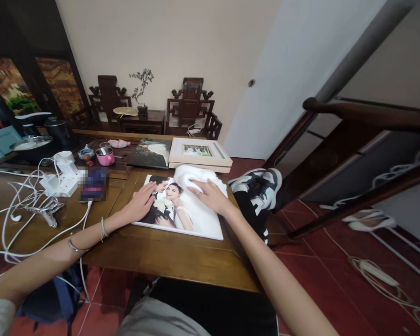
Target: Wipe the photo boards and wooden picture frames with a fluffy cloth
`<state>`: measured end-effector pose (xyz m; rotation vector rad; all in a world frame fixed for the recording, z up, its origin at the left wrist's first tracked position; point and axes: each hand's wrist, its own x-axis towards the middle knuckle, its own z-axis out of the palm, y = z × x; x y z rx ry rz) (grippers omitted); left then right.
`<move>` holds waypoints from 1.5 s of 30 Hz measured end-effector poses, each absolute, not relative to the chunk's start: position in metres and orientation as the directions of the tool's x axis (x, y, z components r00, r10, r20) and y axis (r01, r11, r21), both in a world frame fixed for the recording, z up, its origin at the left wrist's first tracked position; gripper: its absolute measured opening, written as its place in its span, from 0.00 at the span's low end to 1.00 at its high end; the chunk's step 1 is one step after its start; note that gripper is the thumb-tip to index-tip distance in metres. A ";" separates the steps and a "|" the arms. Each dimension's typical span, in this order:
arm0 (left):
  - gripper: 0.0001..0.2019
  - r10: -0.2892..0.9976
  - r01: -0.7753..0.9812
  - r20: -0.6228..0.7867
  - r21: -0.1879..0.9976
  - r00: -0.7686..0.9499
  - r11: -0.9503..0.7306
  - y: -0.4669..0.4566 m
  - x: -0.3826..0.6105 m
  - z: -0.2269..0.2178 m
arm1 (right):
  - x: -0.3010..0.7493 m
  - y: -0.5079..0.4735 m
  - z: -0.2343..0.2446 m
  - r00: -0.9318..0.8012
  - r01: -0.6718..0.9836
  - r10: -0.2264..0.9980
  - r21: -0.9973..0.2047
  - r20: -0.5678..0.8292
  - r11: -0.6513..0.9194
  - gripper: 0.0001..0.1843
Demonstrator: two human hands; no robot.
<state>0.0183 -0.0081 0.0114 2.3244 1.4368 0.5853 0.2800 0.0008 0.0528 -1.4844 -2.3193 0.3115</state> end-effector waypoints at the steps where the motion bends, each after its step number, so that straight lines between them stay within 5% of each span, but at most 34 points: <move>1: 0.25 0.904 0.763 0.160 0.491 0.395 -0.420 -0.008 0.019 0.012 | 0.285 -0.005 0.052 -0.366 0.831 0.912 -0.377 0.183 0.409 0.23; 10: 0.26 0.897 0.771 0.134 0.468 0.421 -0.431 -0.009 0.017 0.014 | 0.243 -0.126 0.052 -0.694 0.625 0.709 -0.381 0.128 0.681 0.18; 19: 0.25 0.890 0.789 0.129 0.422 0.436 -0.448 -0.008 0.018 0.016 | 0.239 0.018 0.053 -0.528 0.799 0.846 -0.297 0.073 0.523 0.25; 30: 0.25 0.889 0.790 0.144 0.413 0.436 -0.454 -0.008 0.019 0.016 | 0.240 -0.134 0.052 -0.666 0.691 0.741 -0.305 0.084 0.655 0.18; 39: 0.25 0.897 0.786 0.138 0.440 0.419 -0.435 -0.005 0.016 0.009 | 0.280 0.003 0.051 -0.388 0.868 0.908 -0.268 0.156 0.417 0.22; 45: 0.25 0.908 0.778 0.165 0.472 0.385 -0.416 -0.003 0.018 0.006 | 0.280 -0.063 0.048 -0.480 0.827 0.870 -0.272 0.115 0.492 0.22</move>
